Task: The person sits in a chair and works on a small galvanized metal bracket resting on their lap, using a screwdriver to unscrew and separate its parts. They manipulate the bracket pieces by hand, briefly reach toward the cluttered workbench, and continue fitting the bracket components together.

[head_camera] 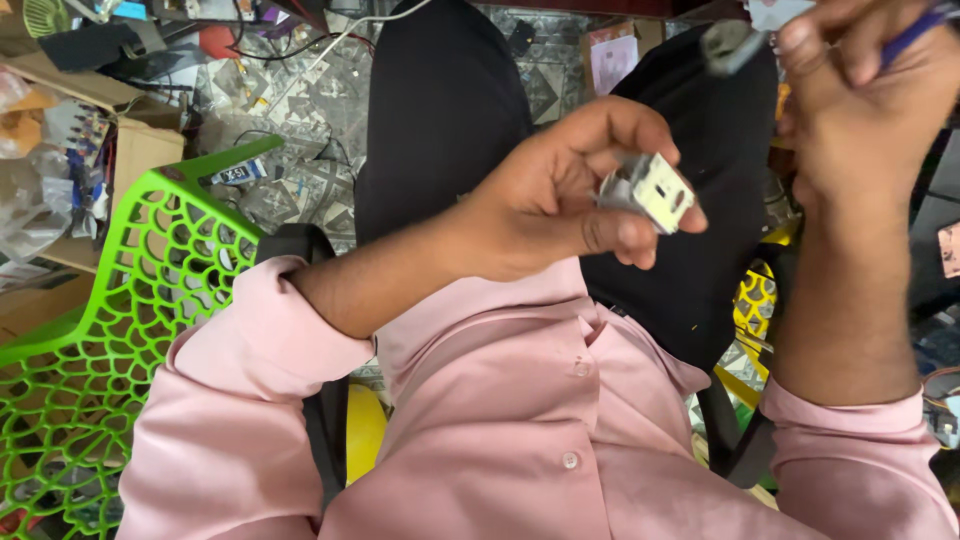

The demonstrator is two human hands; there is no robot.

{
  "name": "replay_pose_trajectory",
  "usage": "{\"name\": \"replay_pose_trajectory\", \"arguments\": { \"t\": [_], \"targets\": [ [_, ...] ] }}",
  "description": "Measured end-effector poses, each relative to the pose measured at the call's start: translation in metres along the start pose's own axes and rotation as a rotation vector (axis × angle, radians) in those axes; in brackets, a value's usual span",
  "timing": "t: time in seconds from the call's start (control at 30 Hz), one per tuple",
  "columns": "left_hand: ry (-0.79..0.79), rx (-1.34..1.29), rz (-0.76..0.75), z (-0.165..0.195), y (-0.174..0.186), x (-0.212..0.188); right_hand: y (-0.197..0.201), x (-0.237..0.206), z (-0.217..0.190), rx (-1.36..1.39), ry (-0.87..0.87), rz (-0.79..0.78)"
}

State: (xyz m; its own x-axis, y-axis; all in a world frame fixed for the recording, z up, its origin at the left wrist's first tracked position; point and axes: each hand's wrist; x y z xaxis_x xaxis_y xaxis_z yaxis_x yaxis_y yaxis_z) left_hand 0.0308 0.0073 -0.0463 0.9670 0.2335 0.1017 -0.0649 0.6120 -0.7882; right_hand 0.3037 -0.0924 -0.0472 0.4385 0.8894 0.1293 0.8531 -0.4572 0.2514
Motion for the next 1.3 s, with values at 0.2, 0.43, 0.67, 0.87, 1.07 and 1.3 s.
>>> {"name": "replay_pose_trajectory", "arguments": {
  "t": [0.2,0.43,0.67,0.87,1.07,1.3],
  "targets": [
    [0.049,-0.027,-0.045,0.008,-0.006,-0.008,-0.029,0.002,-0.035,-0.021,-0.173,-0.175],
    [0.082,0.111,0.088,0.003,-0.013,0.000,-0.038,-0.016,-0.057,0.285,-0.157,-0.094],
    [-0.051,0.877,0.349,0.000,-0.022,-0.004,-0.049,-0.058,-0.068,0.241,0.020,-0.202],
    [-0.171,0.967,0.353,0.003,-0.022,-0.002,-0.053,-0.079,-0.040,0.338,-0.069,-0.096],
    [0.209,0.685,0.374,0.002,-0.016,0.001,-0.050,-0.085,-0.020,0.589,-0.139,-0.059],
    [0.054,0.396,0.236,-0.012,0.003,0.000,-0.048,-0.088,-0.010,0.676,-0.156,-0.035]
  ]
}}
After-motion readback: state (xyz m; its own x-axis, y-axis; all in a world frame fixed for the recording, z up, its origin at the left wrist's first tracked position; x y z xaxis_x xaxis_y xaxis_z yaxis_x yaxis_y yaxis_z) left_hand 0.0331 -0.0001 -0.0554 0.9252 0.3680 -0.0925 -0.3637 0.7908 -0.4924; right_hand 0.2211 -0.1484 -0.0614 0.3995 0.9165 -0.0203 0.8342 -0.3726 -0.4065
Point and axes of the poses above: each hand's wrist, its own x-axis towards the middle knuckle, its own y-axis out of the back of the hand, z = x × y, and after that the axes turned 6 degrees about y, right-handed
